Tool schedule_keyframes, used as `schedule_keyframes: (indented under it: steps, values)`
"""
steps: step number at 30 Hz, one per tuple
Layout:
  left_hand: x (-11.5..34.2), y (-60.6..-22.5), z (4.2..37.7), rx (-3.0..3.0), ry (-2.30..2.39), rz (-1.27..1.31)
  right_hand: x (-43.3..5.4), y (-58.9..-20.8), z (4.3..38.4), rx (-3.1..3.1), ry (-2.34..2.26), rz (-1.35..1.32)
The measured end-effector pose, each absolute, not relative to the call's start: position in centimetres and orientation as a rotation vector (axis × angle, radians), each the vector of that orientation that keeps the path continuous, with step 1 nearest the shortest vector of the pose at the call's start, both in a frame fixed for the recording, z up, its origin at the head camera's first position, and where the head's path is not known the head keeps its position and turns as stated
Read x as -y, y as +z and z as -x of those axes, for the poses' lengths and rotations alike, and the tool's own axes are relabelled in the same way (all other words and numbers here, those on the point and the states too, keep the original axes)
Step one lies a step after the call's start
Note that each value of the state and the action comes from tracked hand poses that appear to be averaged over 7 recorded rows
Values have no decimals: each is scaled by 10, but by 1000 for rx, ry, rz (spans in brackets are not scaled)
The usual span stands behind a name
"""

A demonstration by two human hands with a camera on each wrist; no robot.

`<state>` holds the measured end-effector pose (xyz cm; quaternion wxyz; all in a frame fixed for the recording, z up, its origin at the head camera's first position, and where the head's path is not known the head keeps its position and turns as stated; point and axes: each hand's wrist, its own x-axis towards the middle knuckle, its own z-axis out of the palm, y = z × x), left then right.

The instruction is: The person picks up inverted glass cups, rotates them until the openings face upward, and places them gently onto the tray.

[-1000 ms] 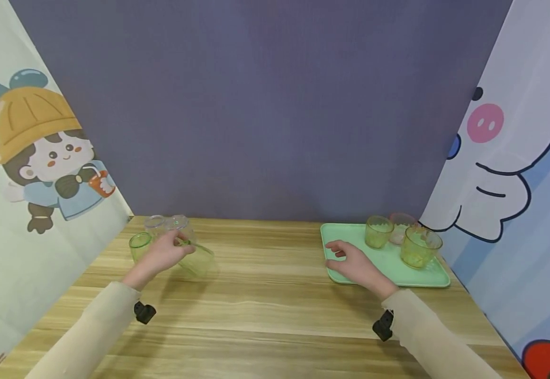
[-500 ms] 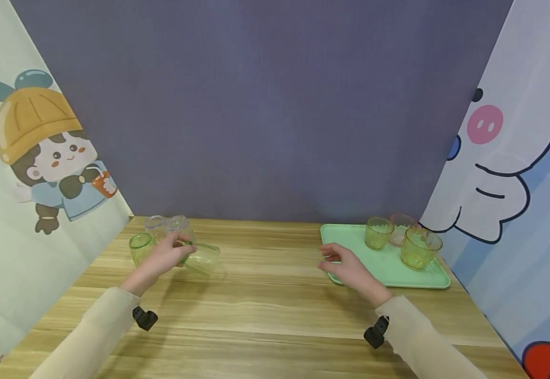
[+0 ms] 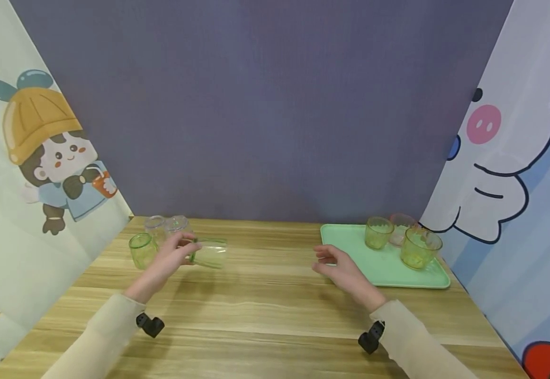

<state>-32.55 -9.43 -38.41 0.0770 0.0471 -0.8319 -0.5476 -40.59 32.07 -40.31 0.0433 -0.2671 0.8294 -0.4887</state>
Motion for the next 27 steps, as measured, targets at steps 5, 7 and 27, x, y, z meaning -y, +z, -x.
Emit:
schedule_keyframes:
  steps: [5, 7, 27]
  values:
    - [86, -385, 324, 2451, -1705, -88, -321, -406, 402, -2458, -1579, 759]
    - [84, -386, 323, 2436, -1734, -63, -320, -406, 401, -2425, -1622, 747]
    - [52, -390, 319, 2298, -1849, 65, -294, -407, 396, -2231, -1837, 762]
